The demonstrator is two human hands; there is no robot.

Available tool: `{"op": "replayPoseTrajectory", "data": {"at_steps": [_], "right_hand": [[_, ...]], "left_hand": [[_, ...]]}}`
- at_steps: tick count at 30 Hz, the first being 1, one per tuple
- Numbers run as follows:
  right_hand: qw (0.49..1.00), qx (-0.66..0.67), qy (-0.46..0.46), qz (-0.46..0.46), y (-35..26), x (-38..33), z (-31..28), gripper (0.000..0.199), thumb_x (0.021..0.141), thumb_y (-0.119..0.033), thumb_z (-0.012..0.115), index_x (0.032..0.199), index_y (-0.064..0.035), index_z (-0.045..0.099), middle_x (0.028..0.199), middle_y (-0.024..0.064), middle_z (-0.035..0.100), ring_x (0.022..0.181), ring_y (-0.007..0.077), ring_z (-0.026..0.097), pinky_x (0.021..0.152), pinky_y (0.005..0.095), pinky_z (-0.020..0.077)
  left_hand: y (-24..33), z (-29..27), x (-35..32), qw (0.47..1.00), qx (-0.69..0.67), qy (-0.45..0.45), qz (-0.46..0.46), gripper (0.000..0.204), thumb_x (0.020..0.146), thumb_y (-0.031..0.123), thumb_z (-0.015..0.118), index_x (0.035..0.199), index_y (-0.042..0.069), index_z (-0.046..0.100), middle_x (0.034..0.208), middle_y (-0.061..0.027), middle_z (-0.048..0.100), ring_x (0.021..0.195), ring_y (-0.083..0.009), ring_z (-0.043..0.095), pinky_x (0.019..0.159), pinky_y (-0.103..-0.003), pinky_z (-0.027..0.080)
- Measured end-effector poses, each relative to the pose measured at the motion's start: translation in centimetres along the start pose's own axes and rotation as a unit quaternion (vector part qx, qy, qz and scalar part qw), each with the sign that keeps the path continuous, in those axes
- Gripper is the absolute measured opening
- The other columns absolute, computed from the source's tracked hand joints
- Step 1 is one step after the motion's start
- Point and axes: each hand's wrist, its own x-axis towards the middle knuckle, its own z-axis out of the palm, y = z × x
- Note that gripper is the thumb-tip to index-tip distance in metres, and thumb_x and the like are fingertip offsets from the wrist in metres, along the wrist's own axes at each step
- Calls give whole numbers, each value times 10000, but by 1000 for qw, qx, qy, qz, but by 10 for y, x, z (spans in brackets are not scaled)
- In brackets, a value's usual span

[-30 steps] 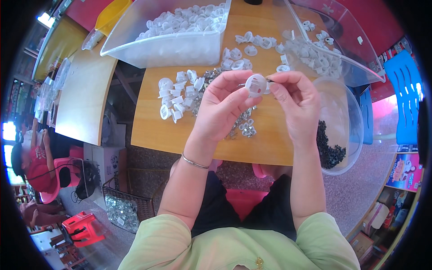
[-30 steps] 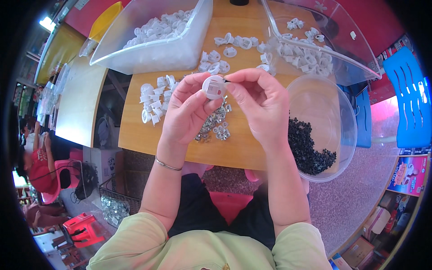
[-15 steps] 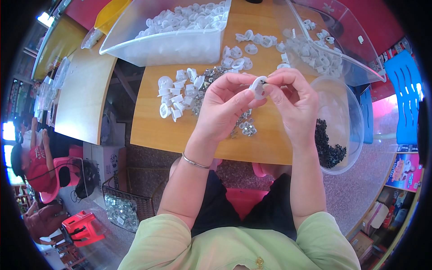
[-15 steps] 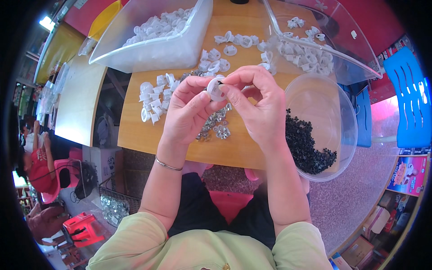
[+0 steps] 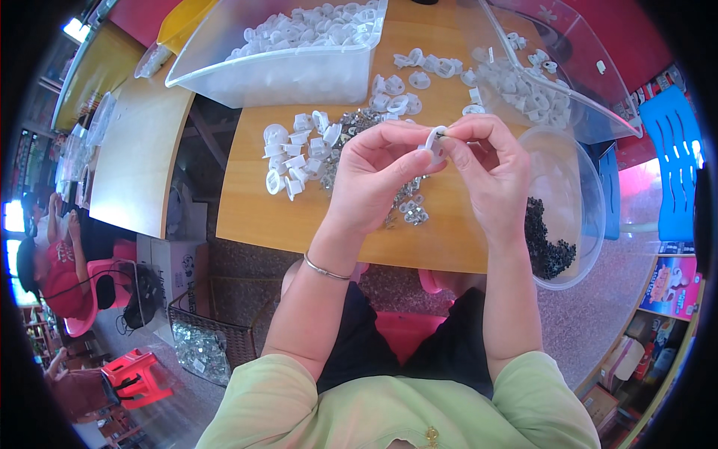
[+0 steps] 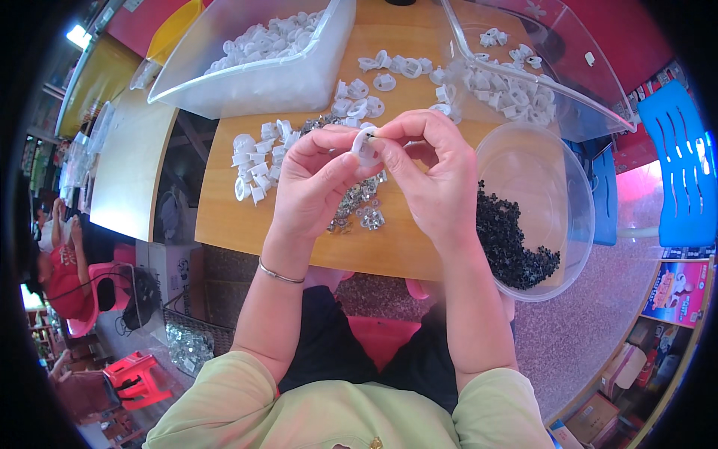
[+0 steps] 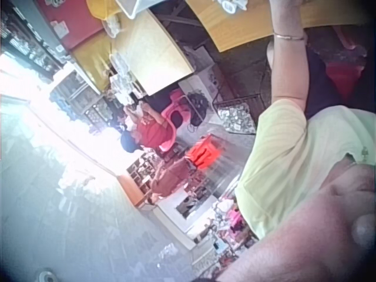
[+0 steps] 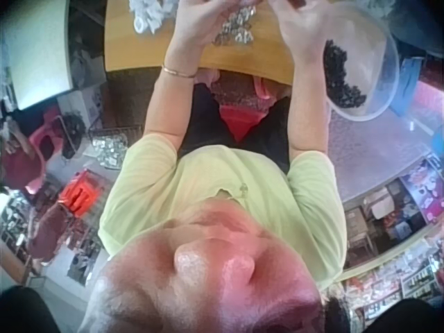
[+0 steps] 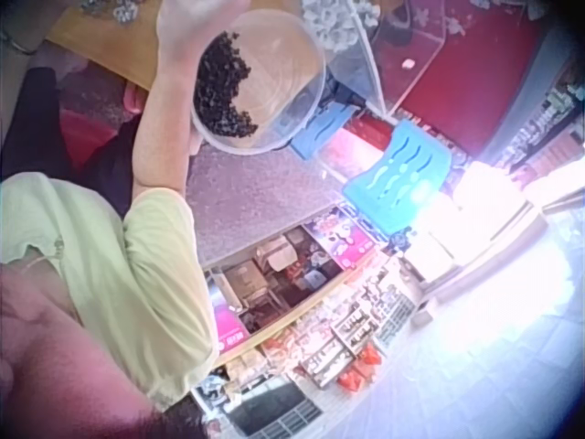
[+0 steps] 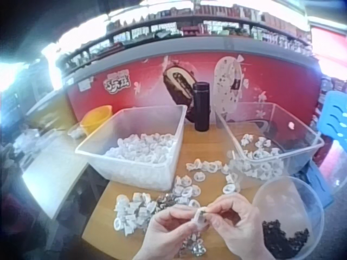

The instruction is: The person assembles components by inserting small black pieces into white plastic casings by hand and placing the assembled parts into a clear container.

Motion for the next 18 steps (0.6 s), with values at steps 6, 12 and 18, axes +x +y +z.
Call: {"op": "replayPoseTrajectory", "data": {"at_steps": [6,12,18], "right_hand": [[999,-46,-1,-14,-3,0,-1,59,779,11,631,819,-10,593,850,29,565,762,89,571,644,208,474],[998,-9,-24,54,-2,-1,-4,102,790,8,629,873,-16,576,871,25,573,801,78,570,662,214,479],[995,84,0,50,-3,-1,7,160,816,-10,613,962,-2,549,896,24,584,817,72,569,720,199,470]], "left_hand": [[0,-1,0,999,34,-6,16,159,785,-59,604,942,-35,607,951,-101,593,872,-164,599,794,-300,525],[-5,0,0,999,39,-2,20,117,804,-26,597,921,-30,586,988,-117,595,879,-162,600,796,-291,519],[-5,5,-1,999,16,48,19,116,831,11,574,939,-27,553,1015,-122,592,920,-163,596,818,-297,515]]}}
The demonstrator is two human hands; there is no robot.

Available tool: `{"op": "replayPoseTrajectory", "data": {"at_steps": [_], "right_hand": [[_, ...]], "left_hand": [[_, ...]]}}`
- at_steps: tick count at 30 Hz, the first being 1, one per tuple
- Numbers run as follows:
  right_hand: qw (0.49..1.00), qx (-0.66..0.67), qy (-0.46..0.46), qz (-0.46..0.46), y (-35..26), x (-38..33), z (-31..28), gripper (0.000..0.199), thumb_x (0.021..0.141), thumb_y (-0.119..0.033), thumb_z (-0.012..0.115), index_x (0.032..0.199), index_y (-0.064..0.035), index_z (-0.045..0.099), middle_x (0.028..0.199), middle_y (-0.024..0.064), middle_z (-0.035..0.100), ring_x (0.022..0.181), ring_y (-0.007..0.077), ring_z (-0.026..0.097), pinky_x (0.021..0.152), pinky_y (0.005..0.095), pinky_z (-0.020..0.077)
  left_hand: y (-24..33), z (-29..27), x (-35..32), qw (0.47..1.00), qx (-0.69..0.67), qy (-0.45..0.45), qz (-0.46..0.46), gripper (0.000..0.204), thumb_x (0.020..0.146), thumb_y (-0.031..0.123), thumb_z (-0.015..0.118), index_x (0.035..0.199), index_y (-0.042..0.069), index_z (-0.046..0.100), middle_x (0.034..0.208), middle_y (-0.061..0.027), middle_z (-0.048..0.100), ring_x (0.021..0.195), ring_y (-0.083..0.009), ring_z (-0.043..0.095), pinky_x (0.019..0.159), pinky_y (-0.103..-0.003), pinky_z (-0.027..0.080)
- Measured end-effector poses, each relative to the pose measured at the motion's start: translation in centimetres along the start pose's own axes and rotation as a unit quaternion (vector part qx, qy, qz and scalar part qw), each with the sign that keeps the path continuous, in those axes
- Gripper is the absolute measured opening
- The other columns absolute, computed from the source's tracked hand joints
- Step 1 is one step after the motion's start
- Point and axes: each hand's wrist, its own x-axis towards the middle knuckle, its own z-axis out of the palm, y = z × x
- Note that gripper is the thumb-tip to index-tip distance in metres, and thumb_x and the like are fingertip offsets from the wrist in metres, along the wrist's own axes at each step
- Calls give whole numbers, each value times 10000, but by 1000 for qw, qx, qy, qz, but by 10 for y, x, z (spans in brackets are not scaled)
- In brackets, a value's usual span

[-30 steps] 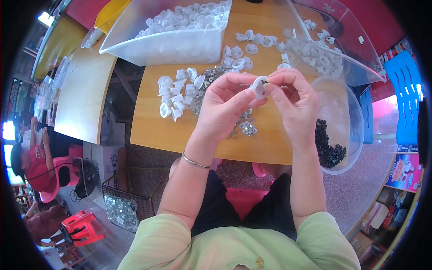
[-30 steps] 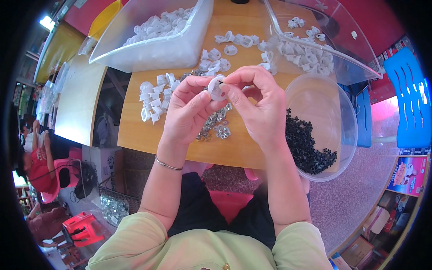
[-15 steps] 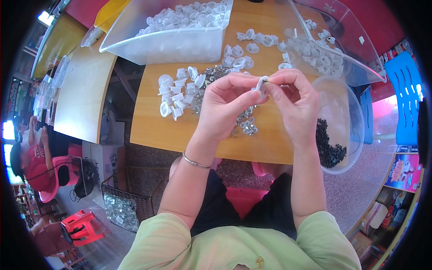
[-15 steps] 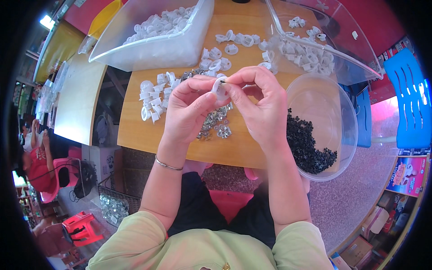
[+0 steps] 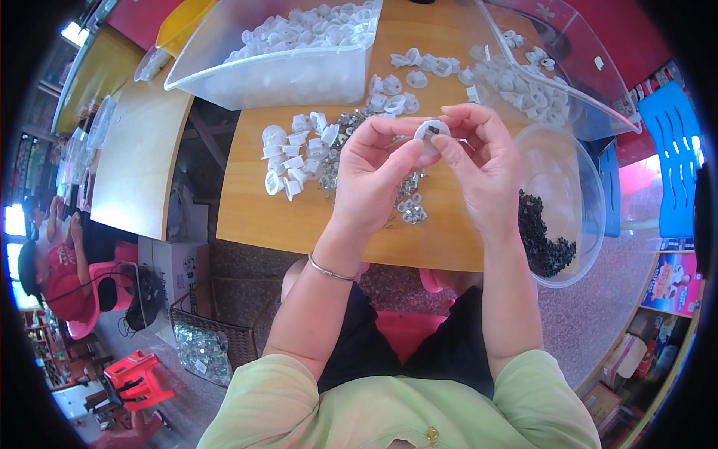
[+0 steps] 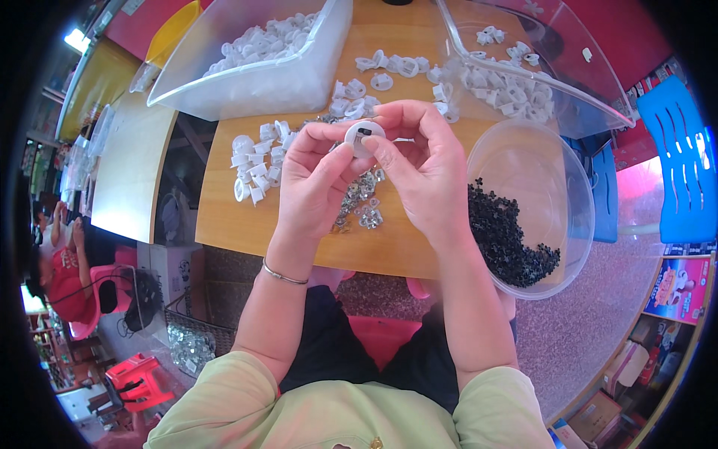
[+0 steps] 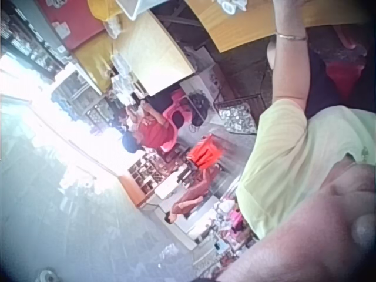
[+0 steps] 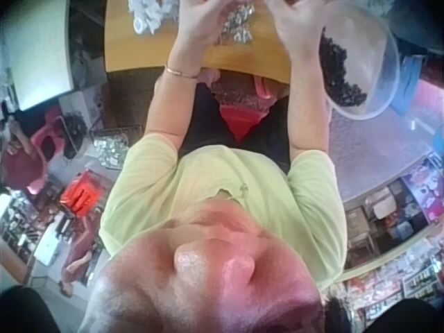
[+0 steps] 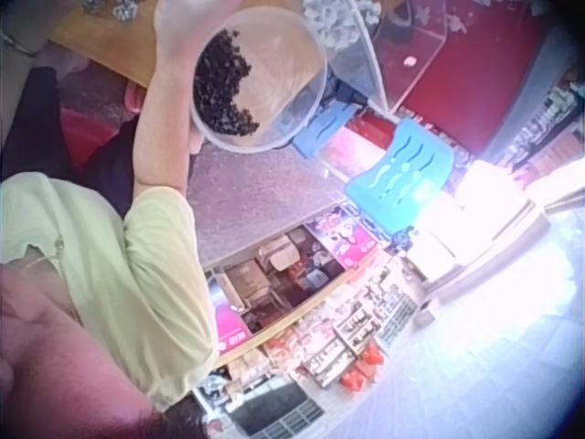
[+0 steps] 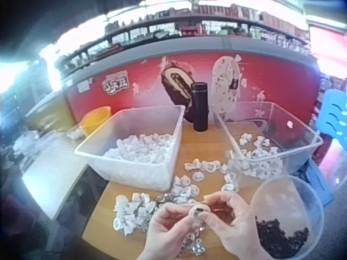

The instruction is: The person assembles components by inserting small black pieces into white plastic casings by hand and placing the assembled parts into a clear container.

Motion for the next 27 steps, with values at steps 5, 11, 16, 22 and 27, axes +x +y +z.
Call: {"op": "replayPoseTrajectory", "data": {"at_steps": [5,11,16,22,27], "right_hand": [[990,-134,25,-38,4,0,-2,145,806,-18,617,949,-29,596,896,33,609,781,90,577,663,211,462],[974,-203,22,-102,6,-1,1,156,768,1,639,917,-41,614,874,39,615,736,103,571,622,223,455],[968,-215,12,-128,6,-2,3,186,745,18,652,919,-32,611,852,42,595,695,94,565,584,212,456],[976,-178,20,-124,9,-2,5,187,724,46,643,898,-15,612,819,44,566,654,86,562,574,203,466],[975,-185,40,-115,10,-4,6,193,696,52,639,877,-9,614,810,44,562,650,89,566,590,207,476]], "left_hand": [[-1,3,1,1000,-4,9,3,177,834,4,559,1005,-41,541,1042,-115,586,938,-174,596,829,-302,515],[3,1,-1,993,105,26,50,178,817,-28,567,994,-47,560,998,-109,621,894,-140,606,775,-240,502],[3,-3,0,984,148,39,87,110,796,-42,598,906,-42,601,976,-121,634,866,-111,596,731,-211,489],[3,-2,1,979,169,30,112,81,778,-71,601,855,-49,612,981,-139,628,864,-119,596,748,-224,497],[-1,-2,-1,965,215,33,145,83,766,-90,597,839,-51,606,963,-131,626,851,-124,602,734,-223,507]]}}
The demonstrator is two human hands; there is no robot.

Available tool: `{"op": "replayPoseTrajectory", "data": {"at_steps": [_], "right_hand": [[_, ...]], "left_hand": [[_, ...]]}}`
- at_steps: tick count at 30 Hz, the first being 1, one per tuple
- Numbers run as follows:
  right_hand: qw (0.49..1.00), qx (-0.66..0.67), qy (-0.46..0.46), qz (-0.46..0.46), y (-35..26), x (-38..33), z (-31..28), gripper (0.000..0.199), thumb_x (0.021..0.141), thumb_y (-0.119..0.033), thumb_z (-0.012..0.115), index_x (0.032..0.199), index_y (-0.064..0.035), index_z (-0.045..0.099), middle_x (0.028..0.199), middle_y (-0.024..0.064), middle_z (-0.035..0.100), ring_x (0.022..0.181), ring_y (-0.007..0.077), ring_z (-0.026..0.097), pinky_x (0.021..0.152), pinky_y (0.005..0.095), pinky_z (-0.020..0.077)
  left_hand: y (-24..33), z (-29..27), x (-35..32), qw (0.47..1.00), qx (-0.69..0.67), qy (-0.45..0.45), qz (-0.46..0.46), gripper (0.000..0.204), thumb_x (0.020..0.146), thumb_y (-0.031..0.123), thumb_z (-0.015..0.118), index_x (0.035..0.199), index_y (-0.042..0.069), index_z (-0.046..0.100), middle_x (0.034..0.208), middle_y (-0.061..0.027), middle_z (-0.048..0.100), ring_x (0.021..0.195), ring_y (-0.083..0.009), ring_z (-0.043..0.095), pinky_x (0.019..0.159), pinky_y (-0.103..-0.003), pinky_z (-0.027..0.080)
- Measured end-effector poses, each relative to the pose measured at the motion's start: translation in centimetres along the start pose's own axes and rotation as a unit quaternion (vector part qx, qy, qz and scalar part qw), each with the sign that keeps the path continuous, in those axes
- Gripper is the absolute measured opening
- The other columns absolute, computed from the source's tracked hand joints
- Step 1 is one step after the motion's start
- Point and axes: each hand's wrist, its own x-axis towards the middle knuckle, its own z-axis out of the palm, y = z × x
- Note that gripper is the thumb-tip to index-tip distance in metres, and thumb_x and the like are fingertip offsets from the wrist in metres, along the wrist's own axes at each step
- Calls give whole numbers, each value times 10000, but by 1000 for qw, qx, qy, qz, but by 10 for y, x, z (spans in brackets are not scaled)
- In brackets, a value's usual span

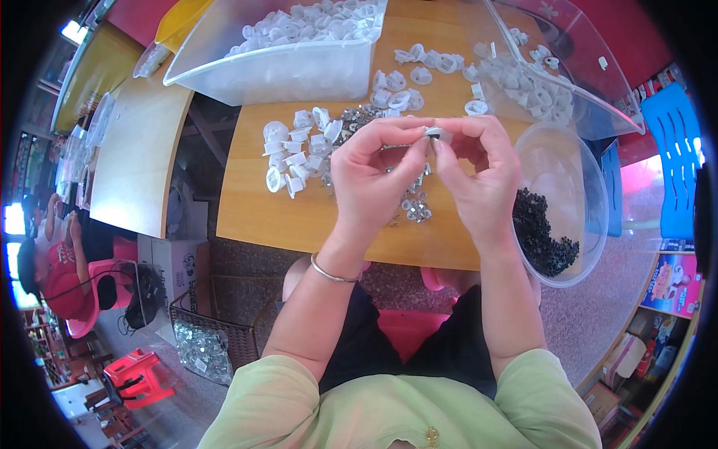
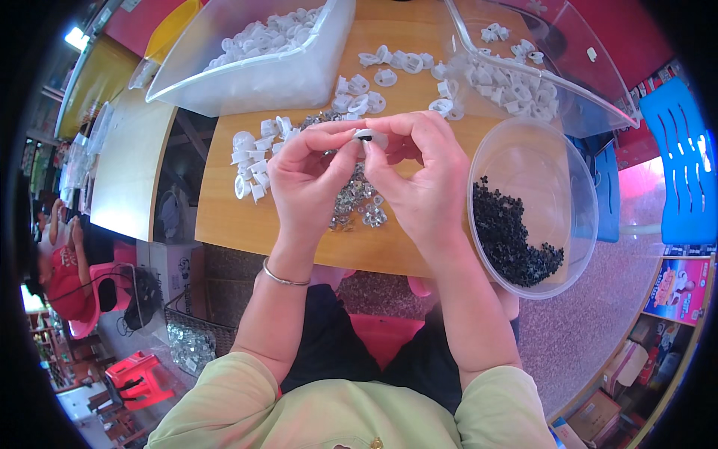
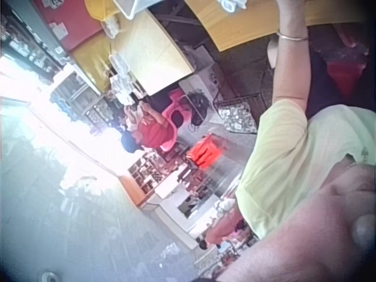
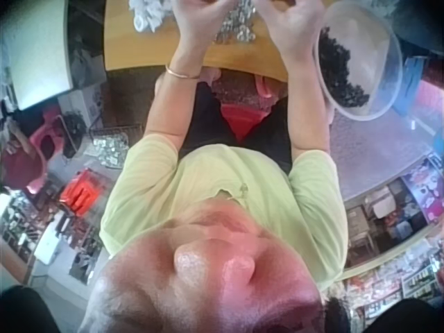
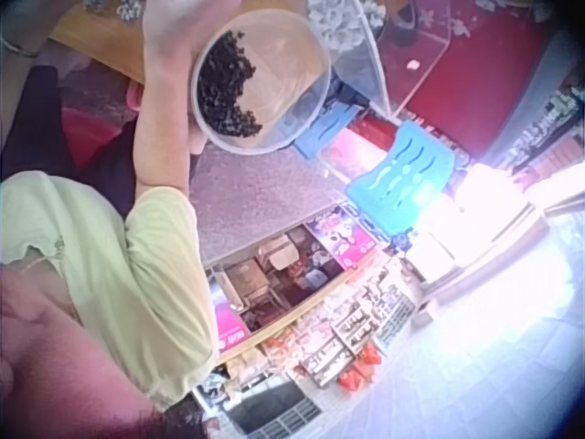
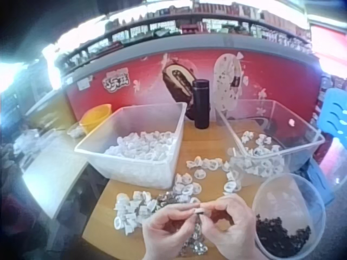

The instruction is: The person assembles components by inserting small black pieces into white plastic casings by hand and placing the assembled parts into a clear container.

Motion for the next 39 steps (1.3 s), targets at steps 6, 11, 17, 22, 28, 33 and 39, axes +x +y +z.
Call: {"op": "replayPoseTrajectory", "data": {"at_steps": [6,11,17,22,28,33,39], "right_hand": [[999,-34,23,-26,1,-1,2,193,667,48,654,846,-14,618,791,46,563,642,95,568,594,214,481],[997,-50,40,-41,3,-3,4,195,646,44,659,826,-19,616,776,48,562,616,97,556,579,218,475],[995,-64,57,-51,6,-4,6,197,638,42,649,822,-20,612,765,46,554,601,98,539,563,226,463],[996,-70,40,-45,6,-1,2,179,667,44,645,833,-16,615,779,48,555,610,97,541,571,224,464],[1000,20,-7,-8,2,2,-1,217,750,58,619,952,-19,642,849,53,578,712,99,593,637,209,490],[1000,7,-20,-9,-1,1,1,276,757,72,605,1007,-38,646,876,53,577,718,103,600,650,212,493],[999,-27,-32,-19,0,0,3,271,750,79,603,983,-48,656,863,50,571,705,108,599,646,215,489]], "left_hand": [[-1,2,-1,997,55,3,49,96,753,-117,593,814,-43,592,945,-131,626,848,-133,604,734,-231,507],[-4,2,-1,995,69,13,65,88,728,-98,629,796,-50,599,922,-117,630,824,-129,617,720,-236,528],[-7,1,-1,992,82,6,90,105,719,-99,636,803,-43,609,914,-115,631,823,-120,614,709,-234,529],[-4,3,0,997,62,1,38,96,752,-83,615,839,-42,617,928,-107,627,835,-122,607,719,-238,527],[0,-1,2,999,-33,16,-38,110,779,-80,590,886,-59,594,955,-121,617,835,-126,602,730,-240,527],[2,-2,2,999,-22,21,-28,98,777,-82,589,871,-63,569,952,-136,616,837,-122,600,723,-227,529],[2,-4,2,999,11,28,-27,87,772,-78,601,849,-60,564,955,-140,616,834,-116,599,714,-217,529]]}}
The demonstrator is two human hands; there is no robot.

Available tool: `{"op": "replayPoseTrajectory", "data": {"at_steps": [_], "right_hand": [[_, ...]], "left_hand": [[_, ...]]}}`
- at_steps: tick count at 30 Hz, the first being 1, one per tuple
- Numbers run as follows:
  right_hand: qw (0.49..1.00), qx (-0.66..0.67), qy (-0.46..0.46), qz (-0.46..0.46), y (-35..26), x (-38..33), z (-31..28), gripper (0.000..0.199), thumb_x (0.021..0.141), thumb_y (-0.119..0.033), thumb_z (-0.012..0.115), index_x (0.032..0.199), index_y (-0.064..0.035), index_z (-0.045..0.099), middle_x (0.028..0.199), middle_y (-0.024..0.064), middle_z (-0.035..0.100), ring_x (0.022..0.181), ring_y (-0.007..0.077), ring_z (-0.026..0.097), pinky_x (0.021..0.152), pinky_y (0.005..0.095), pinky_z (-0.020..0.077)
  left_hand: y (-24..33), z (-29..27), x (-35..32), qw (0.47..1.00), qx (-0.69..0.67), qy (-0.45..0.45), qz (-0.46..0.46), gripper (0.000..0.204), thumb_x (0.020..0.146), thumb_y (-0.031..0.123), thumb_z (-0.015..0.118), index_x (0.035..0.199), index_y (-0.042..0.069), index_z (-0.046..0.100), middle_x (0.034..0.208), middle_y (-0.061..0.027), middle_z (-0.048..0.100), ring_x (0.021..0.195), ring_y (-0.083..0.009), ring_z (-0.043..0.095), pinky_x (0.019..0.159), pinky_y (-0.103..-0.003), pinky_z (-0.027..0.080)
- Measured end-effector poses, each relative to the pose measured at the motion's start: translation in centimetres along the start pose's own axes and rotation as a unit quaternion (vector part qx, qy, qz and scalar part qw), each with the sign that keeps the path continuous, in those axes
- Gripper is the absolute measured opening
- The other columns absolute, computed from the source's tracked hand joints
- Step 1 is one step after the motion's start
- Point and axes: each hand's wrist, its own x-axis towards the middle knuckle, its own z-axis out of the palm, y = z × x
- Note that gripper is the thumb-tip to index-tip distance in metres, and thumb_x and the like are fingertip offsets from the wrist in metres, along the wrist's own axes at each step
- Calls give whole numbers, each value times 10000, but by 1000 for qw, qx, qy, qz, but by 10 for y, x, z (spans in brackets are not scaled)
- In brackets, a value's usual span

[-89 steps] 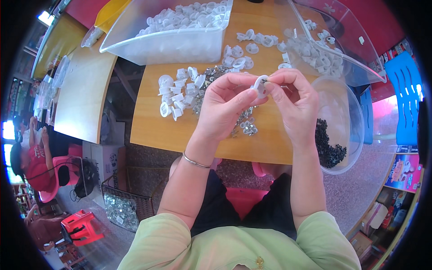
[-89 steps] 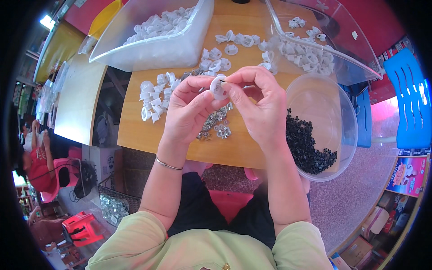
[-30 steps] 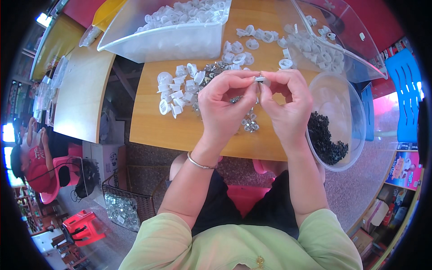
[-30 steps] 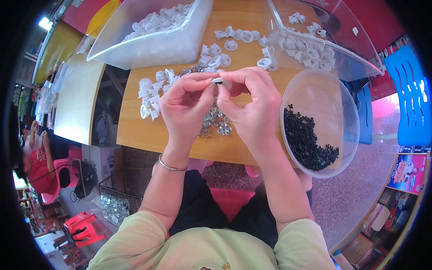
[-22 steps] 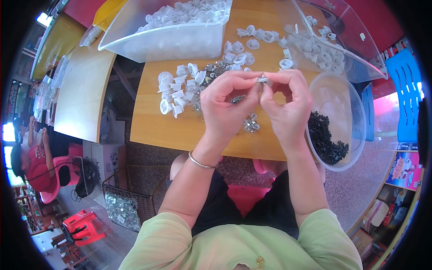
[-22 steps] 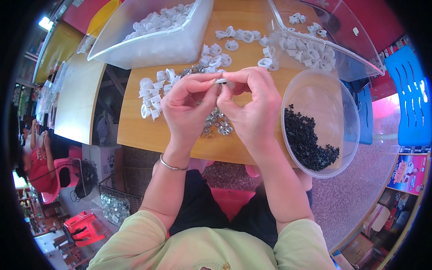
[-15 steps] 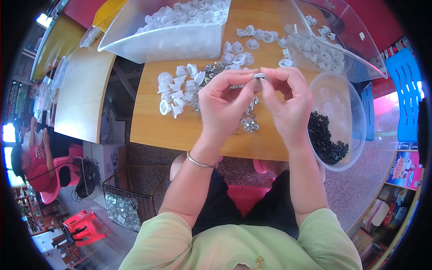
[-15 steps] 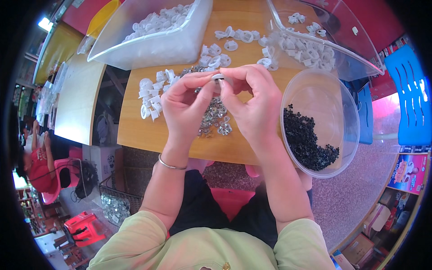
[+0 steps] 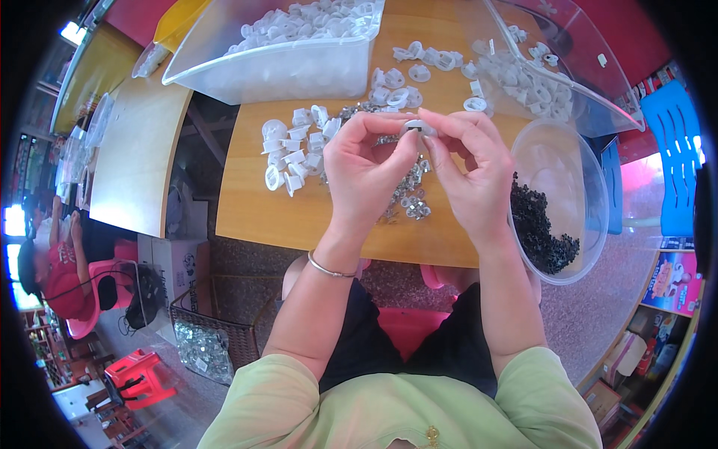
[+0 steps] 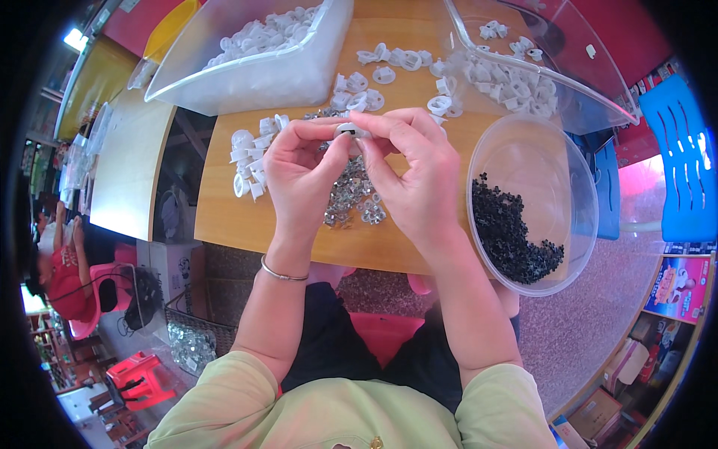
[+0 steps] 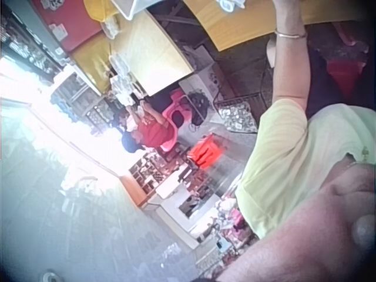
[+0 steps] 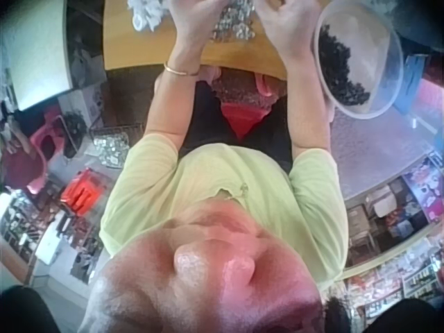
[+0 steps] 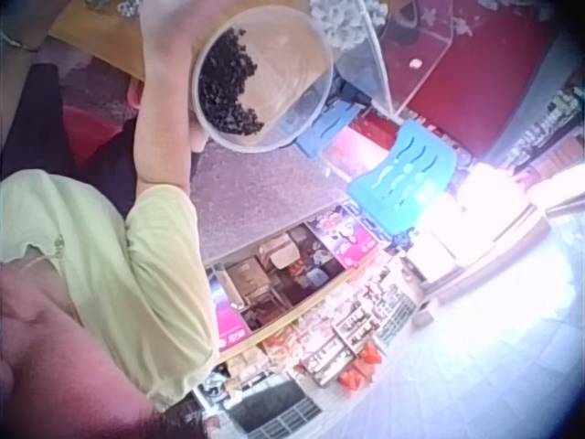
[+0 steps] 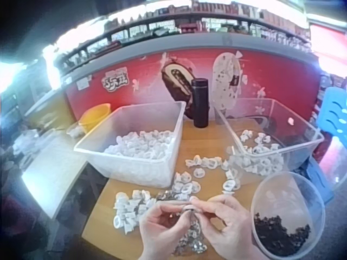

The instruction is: The person assembles components by inserting small black pieces into white plastic casings by hand and placing the assembled parts into a clear container.

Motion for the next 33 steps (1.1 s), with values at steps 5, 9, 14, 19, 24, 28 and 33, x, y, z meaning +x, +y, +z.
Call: {"op": "replayPoseTrajectory", "data": {"at_steps": [5,9,14,19,24,28,33], "right_hand": [[999,29,35,18,7,2,-2,254,747,76,602,975,-28,647,861,53,567,706,111,599,649,221,491],[1000,2,30,-2,2,1,-4,239,740,50,619,968,-19,643,865,56,566,700,113,599,652,224,495],[998,-20,60,4,2,1,-4,214,704,23,655,914,-19,652,838,55,576,683,111,599,628,226,490],[996,-45,72,12,3,-2,-6,229,681,39,654,902,-22,656,819,54,578,673,106,598,625,227,489],[998,-16,56,-1,5,-1,-9,299,689,69,646,968,-36,660,830,53,576,697,113,611,642,217,500],[999,42,26,21,1,3,-11,330,701,94,631,1003,-37,650,859,56,572,744,123,623,680,219,514],[1000,27,3,16,-1,1,-9,375,703,120,618,1044,-36,618,902,62,572,788,131,629,694,233,525]], "left_hand": [[1,0,3,999,4,-32,-4,108,784,-73,591,892,-65,591,974,-125,620,840,-113,600,723,-217,521],[-3,-2,2,998,27,-38,30,124,789,-75,586,907,-50,614,988,-112,622,850,-114,601,730,-221,514],[-7,4,-1,994,72,-29,75,125,754,-85,615,870,-42,632,966,-111,629,856,-121,609,734,-223,515],[-7,7,-4,986,122,-41,106,121,745,-77,629,859,-39,631,955,-109,628,838,-116,610,718,-219,516],[-6,9,-3,994,81,-37,66,127,762,-71,614,885,-38,618,960,-101,623,826,-109,608,713,-217,520],[-1,8,-1,1000,4,-24,-4,120,779,-63,604,898,-56,594,972,-111,610,839,-120,606,724,-220,523],[4,9,-1,999,-25,-26,-3,112,769,-69,612,875,-63,578,980,-130,601,845,-134,608,734,-230,527]]}}
